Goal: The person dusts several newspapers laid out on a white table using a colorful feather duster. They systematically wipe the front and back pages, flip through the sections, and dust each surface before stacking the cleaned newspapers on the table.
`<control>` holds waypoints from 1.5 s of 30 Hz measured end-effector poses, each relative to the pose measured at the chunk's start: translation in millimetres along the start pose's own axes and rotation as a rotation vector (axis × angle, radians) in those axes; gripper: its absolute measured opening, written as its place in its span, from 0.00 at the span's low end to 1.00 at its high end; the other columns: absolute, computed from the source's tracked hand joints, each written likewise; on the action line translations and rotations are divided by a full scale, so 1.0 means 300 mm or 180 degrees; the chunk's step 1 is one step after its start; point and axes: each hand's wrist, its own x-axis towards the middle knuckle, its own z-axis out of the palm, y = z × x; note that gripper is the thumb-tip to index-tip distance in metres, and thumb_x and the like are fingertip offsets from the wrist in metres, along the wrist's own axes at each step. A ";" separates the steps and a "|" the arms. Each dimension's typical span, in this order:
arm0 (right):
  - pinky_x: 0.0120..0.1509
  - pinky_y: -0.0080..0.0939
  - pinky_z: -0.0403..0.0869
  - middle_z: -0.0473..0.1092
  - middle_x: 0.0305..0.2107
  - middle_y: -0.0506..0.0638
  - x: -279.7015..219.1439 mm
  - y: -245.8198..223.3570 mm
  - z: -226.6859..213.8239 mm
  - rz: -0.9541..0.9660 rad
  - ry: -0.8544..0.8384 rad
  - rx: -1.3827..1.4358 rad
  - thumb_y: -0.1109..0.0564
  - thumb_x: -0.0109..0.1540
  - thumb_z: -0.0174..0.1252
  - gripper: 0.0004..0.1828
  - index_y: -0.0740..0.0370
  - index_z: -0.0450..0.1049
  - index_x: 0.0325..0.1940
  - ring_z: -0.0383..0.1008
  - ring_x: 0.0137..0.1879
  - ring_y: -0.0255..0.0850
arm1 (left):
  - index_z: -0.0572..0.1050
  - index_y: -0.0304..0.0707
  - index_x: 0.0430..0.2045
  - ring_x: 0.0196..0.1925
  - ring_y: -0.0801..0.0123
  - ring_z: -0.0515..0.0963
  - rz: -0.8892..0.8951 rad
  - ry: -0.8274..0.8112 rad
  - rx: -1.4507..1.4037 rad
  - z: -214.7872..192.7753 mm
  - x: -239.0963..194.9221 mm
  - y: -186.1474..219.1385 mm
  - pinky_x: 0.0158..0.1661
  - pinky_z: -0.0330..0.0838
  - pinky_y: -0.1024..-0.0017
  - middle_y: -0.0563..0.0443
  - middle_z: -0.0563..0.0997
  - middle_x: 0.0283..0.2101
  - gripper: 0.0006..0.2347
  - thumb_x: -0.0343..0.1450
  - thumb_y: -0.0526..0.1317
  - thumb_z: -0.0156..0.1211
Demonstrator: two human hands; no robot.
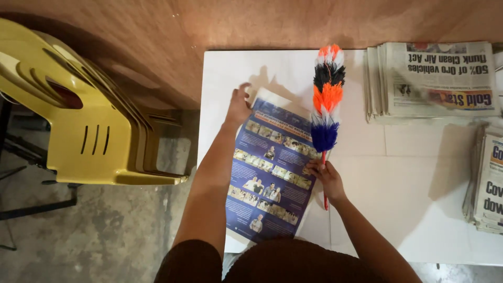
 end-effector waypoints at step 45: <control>0.51 0.64 0.78 0.79 0.44 0.68 0.038 -0.134 -0.321 -0.0216 0.0840 -0.5386 0.55 0.71 0.40 0.32 0.37 0.58 0.81 0.80 0.49 0.67 | 0.44 0.78 0.73 0.81 0.53 0.36 -0.0718 0.0118 0.3254 -0.092 -1.175 -0.198 0.67 0.32 0.23 0.58 0.40 0.80 0.38 0.67 0.73 0.47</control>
